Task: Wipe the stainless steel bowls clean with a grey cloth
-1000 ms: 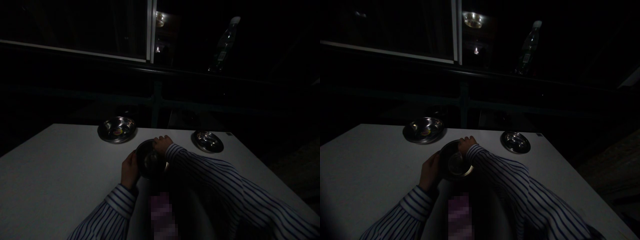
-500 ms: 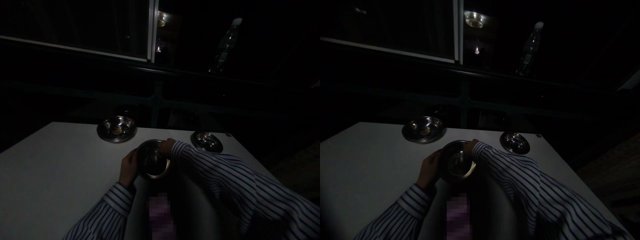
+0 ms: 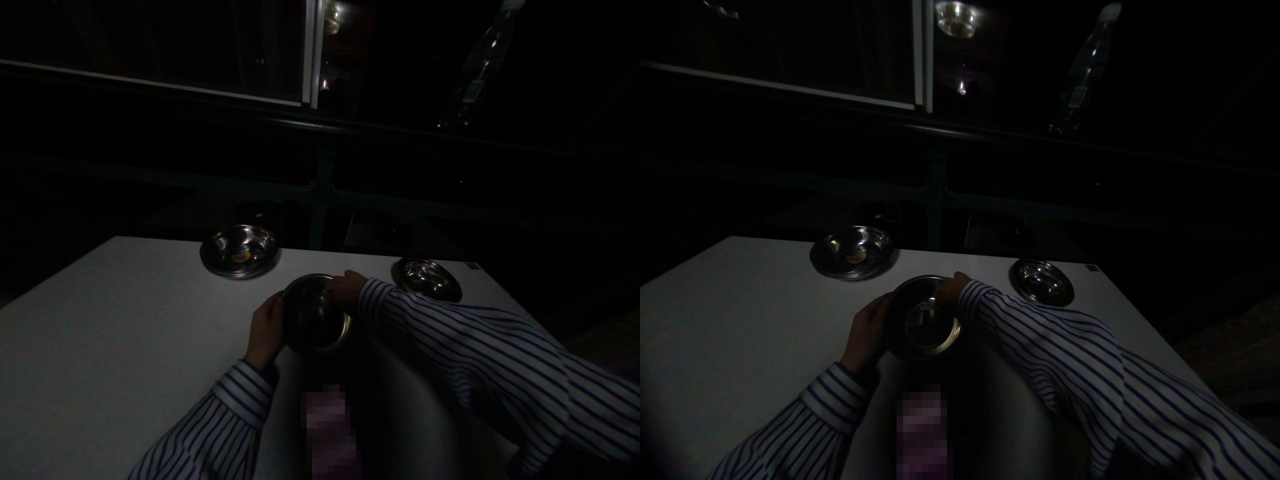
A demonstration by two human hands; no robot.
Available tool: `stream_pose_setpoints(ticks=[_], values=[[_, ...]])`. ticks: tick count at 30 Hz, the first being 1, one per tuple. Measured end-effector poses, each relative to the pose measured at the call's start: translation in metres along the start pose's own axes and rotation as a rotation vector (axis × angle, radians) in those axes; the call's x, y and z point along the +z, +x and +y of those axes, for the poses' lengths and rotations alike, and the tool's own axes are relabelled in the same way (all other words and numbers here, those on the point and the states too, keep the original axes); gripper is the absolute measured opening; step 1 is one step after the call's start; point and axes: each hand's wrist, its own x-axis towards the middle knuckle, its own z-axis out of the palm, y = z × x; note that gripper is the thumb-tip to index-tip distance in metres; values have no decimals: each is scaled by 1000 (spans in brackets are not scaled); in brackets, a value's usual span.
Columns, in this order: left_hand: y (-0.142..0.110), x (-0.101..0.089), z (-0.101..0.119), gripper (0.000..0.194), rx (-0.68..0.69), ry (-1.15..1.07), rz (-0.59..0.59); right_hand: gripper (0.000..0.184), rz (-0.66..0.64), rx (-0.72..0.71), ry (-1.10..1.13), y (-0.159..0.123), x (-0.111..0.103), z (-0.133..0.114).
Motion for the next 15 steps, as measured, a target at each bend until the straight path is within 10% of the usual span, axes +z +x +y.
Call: stream_pose_setpoints(ticks=[15], values=[[-4, 10, -2, 37, 1, 29, 111, 22, -33, 80, 150, 10, 3, -2]])
